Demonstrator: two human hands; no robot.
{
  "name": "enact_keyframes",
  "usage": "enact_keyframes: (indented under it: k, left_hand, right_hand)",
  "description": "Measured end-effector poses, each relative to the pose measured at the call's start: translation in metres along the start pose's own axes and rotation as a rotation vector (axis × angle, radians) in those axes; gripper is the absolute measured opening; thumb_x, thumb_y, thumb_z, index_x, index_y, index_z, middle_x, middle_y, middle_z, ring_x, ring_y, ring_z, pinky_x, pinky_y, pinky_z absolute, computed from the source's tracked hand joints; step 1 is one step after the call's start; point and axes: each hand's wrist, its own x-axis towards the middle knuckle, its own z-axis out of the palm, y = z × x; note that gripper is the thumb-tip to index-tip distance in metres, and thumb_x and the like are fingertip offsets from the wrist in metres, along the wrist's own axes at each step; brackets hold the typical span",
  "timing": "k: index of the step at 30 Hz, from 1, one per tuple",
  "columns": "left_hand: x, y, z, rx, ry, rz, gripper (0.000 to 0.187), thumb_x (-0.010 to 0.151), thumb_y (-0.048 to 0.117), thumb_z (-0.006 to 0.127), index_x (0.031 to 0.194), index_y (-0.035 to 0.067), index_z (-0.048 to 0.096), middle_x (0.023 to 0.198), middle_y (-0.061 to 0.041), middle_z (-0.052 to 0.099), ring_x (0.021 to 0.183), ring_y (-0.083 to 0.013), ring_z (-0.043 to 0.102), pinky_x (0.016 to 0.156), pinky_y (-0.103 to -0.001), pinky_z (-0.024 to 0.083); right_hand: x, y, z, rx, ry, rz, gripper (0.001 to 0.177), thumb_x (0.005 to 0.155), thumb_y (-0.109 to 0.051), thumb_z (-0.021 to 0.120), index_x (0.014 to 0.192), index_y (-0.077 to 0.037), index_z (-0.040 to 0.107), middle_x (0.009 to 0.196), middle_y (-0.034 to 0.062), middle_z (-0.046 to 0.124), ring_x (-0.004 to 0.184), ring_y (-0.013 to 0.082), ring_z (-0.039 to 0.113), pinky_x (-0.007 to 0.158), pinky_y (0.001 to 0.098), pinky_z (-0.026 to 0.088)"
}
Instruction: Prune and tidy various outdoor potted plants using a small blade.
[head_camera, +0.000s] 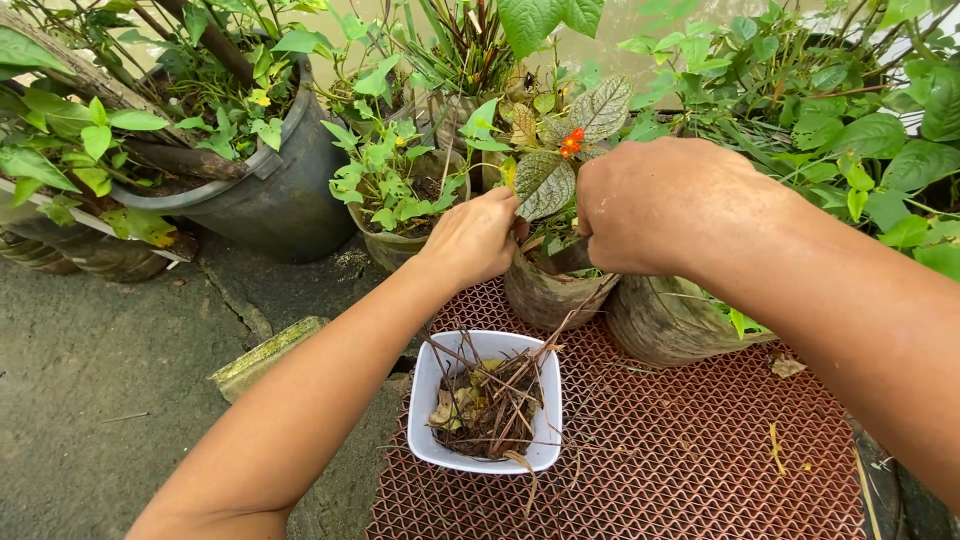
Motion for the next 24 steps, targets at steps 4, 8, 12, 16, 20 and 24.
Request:
enact_keyframes:
  k: [4,8,12,16,20,24]
  left_hand:
    - [-0.001,0.002,0.002,-0.046,0.006,0.014,0.017,0.076,0.003,0.064,0.092,0.002,0.068,0.104,-0.016,0.065,0.096,-0.0411,0.066,0.082,-0.051,0.052]
    - [-0.003,0.005,0.011,-0.056,-0.042,0.038,0.015,0.076,0.002,0.063,0.088,0.007,0.070,0.103,-0.016,0.065,0.093,-0.0411,0.067,0.081,-0.051,0.053]
    - [-0.003,0.008,0.006,-0.055,-0.037,0.052,0.015,0.076,0.003,0.064,0.090,0.007,0.070,0.103,-0.017,0.065,0.092,-0.0418,0.066,0.080,-0.051,0.053]
    - [-0.003,0.003,0.008,-0.090,-0.025,0.037,0.015,0.075,0.003,0.064,0.088,0.007,0.071,0.102,-0.015,0.067,0.092,-0.0409,0.067,0.080,-0.050,0.054]
    - [-0.004,0.002,0.010,-0.086,-0.032,0.046,0.015,0.074,0.001,0.062,0.085,0.006,0.071,0.104,-0.014,0.067,0.091,-0.0410,0.068,0.081,-0.050,0.054]
    - [-0.003,0.003,0.009,-0.092,-0.013,0.034,0.014,0.073,0.001,0.063,0.083,0.005,0.071,0.102,-0.015,0.067,0.091,-0.0411,0.068,0.081,-0.050,0.053]
  right_hand:
    - [-0.009,-0.001,-0.012,-0.063,-0.074,0.016,0.025,0.087,-0.022,0.066,0.107,-0.017,0.080,0.114,0.0090,0.077,0.104,0.0317,0.074,0.091,0.0476,0.060]
    - [-0.022,0.011,-0.003,-0.097,-0.060,0.060,0.031,0.091,-0.021,0.062,0.115,-0.031,0.079,0.114,0.0049,0.078,0.101,0.0263,0.075,0.087,0.0437,0.061]
    - [-0.050,0.029,0.022,-0.045,0.067,0.137,0.036,0.096,-0.036,0.062,0.129,-0.050,0.071,0.107,0.0018,0.079,0.092,0.0219,0.075,0.084,0.0383,0.061]
    - [-0.058,0.041,0.101,0.245,0.157,0.211,0.034,0.097,-0.040,0.062,0.129,-0.045,0.071,0.099,0.0019,0.077,0.081,0.0191,0.075,0.077,0.0381,0.062]
    - [-0.057,0.028,0.172,0.700,0.537,0.166,0.034,0.090,-0.028,0.070,0.123,-0.032,0.074,0.090,0.0077,0.074,0.069,0.0248,0.072,0.066,0.0392,0.059]
    - [-0.051,0.010,0.203,0.868,0.702,0.107,0.035,0.089,-0.019,0.071,0.123,-0.023,0.074,0.091,0.0073,0.074,0.066,0.0213,0.069,0.060,0.0344,0.056]
